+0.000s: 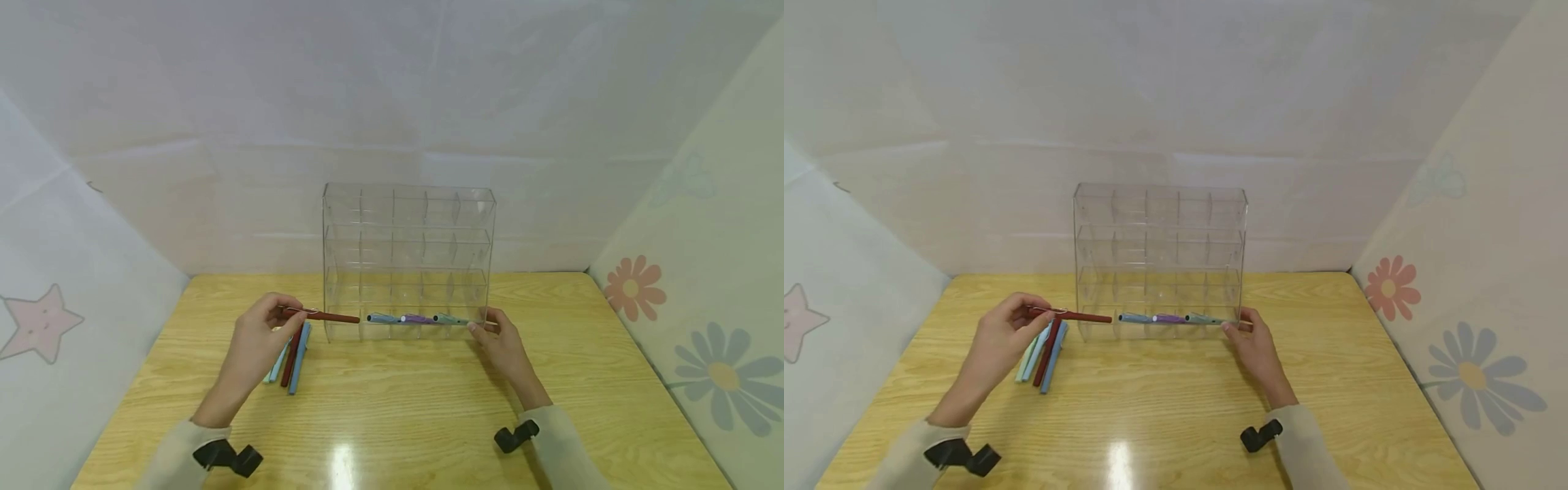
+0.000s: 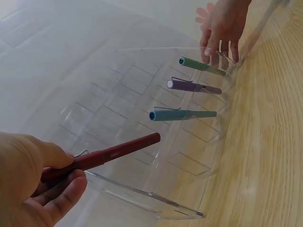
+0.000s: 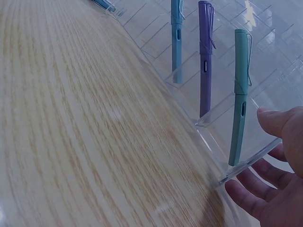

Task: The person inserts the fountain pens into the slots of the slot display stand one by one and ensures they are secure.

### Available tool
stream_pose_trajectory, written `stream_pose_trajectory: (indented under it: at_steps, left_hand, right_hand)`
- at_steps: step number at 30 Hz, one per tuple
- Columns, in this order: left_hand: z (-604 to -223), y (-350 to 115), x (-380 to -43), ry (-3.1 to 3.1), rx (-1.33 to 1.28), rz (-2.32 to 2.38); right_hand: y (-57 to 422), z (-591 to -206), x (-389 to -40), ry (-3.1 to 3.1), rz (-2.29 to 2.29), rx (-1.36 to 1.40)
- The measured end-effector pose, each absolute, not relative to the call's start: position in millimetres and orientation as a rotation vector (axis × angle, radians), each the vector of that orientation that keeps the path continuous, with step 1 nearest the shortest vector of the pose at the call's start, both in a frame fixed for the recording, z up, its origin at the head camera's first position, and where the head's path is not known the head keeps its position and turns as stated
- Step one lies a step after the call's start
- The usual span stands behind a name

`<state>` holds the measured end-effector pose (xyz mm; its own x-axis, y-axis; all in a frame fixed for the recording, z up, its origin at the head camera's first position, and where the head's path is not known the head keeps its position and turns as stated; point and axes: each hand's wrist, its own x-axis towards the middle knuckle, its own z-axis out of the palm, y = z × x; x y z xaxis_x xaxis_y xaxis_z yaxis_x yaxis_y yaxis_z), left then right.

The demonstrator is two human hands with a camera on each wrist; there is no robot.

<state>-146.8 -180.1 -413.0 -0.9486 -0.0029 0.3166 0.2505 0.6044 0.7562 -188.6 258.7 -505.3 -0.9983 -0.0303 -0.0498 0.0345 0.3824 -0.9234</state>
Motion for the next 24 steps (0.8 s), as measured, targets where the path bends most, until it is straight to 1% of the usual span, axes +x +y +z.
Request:
stream_pose_trajectory:
  at_steps: [13,24]
  left_hand:
    - [-422.6,-172.6,-156.5,-2.572,-0.203,-1.255]
    - [-435.0,-160.4,-161.3,-2.600,-0.240,-1.217]
  right_hand:
    - [257.4,-500.3,-188.7,2.539,-1.742,0.021]
    - [258.4,-504.8,-189.1,2.554,-1.737,0.021]
